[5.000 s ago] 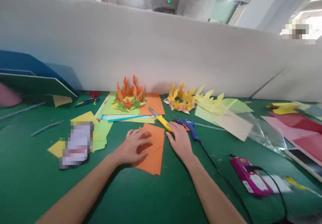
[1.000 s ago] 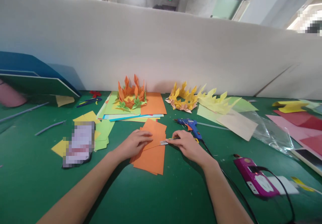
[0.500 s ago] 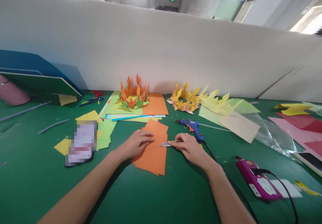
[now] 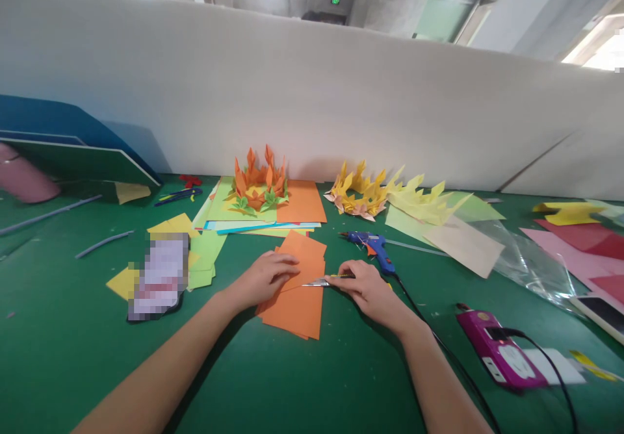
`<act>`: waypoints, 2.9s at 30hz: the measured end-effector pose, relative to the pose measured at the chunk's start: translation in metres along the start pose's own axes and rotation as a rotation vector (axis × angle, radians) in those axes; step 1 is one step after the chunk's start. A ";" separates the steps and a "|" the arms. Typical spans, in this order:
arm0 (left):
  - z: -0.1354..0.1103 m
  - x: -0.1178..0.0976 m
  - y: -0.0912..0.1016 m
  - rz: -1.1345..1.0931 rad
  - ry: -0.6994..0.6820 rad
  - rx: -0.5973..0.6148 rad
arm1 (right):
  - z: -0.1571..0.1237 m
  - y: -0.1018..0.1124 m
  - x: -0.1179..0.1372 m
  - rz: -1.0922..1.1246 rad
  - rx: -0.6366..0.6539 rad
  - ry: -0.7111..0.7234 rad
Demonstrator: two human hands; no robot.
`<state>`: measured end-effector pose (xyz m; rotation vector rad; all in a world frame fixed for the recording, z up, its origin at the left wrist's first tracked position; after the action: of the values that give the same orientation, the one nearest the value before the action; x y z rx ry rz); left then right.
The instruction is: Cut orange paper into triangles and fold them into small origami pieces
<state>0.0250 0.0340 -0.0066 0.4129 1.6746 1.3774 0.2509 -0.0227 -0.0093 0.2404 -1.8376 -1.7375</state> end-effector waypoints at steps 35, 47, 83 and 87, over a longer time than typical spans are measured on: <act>-0.004 -0.005 0.007 -0.145 0.039 0.037 | 0.001 0.001 0.003 -0.021 -0.001 0.014; -0.004 -0.009 0.010 -0.127 0.040 0.035 | 0.011 -0.001 0.011 -0.064 -0.024 0.051; -0.001 0.005 0.002 -0.131 0.018 -0.034 | 0.005 0.002 0.011 0.001 0.037 0.039; -0.001 0.005 0.002 -0.141 0.031 -0.033 | 0.005 0.001 0.011 -0.018 0.024 0.047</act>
<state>0.0213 0.0377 -0.0072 0.2501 1.6711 1.3116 0.2393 -0.0236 -0.0048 0.3057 -1.8286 -1.7084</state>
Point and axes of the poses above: each hand's wrist, its own z-axis towards the middle knuckle, its own y-axis out of the back of the hand, x = y × z, the point moved 3 cm from there along z, towards the middle knuckle, and after that the axes turned 9 degrees about x, right-handed, at the moved point
